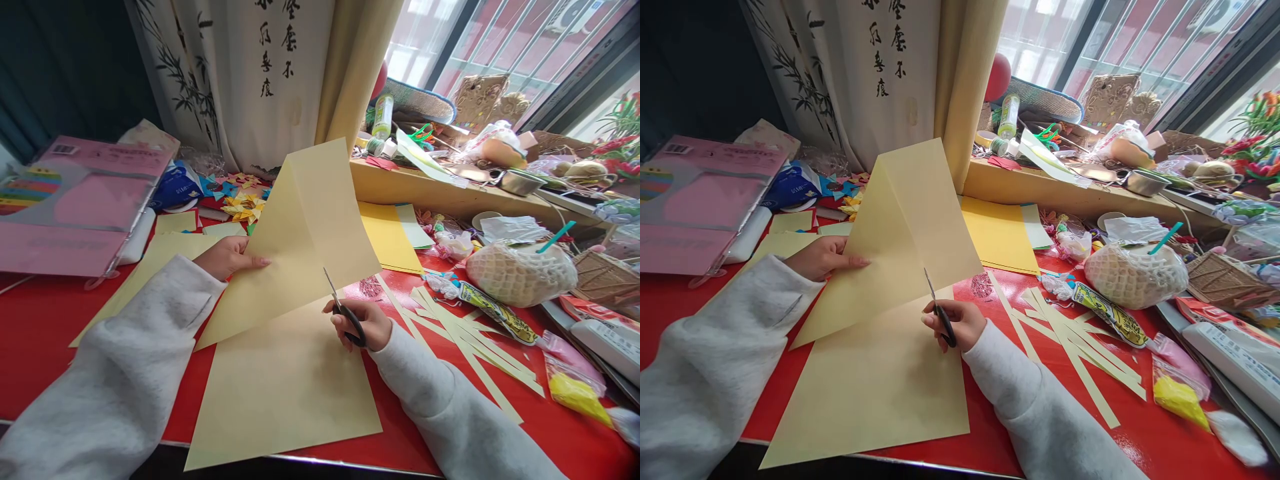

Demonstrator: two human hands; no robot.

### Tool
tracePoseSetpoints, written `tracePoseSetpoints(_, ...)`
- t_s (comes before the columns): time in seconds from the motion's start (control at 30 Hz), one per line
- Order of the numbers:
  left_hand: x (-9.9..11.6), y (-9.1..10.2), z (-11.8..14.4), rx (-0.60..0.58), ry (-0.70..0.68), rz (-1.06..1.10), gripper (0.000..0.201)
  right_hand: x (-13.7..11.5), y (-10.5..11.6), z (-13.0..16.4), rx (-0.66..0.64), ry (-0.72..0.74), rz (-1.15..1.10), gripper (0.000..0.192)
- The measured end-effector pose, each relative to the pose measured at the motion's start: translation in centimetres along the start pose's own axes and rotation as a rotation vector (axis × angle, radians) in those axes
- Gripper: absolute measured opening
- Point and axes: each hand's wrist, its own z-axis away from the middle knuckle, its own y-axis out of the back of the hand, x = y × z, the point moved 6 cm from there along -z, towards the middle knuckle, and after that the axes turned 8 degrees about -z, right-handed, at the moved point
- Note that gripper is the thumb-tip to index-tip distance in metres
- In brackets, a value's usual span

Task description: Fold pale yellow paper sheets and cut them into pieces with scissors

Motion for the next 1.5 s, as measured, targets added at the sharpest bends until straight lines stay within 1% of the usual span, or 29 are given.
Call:
tracePoseSetpoints(0.13,0.0,0.0,0.0,0.008,0.014,-0.018,0.041,-0.2,0.0,0.1,0.0,0.001,0.013,0.039)
tracePoseSetpoints(0.43,-0.3,0.2,-0.2,0.021,0.036,-0.095,0.042,0.2,0.0,0.0,0.0,-0.008,-0.016,0.039)
tracePoseSetpoints(0.73,-0.1,0.0,0.1,0.002,0.039,-0.101,0.037,0.3,0.0,-0.1,-0.047,-0.027,-0.002,0.043)
tracePoseSetpoints(0.87,-0.2,-0.2,0.1,-0.035,0.043,-0.101,0.038,0.1,-0.1,-0.1,-0.059,-0.026,0.01,0.044)
tracePoseSetpoints(1.07,-0.2,-0.5,0.1,-0.07,0.06,-0.115,0.042,0.4,-0.1,-0.2,-0.042,-0.038,0.002,0.043)
tracePoseSetpoints(1.23,-0.1,-0.8,0.2,-0.059,0.067,-0.123,0.039,0.3,-0.2,-0.2,-0.046,-0.065,0.033,0.038)
tracePoseSetpoints(1.37,-0.1,-1.1,0.2,-0.064,0.057,-0.134,0.039,0.0,-0.2,-0.1,-0.01,-0.063,0.081,0.04)
tracePoseSetpoints(1.5,-0.1,-1.3,0.2,-0.083,0.055,-0.132,0.039,0.0,-0.2,-0.1,-0.009,-0.052,0.082,0.041)
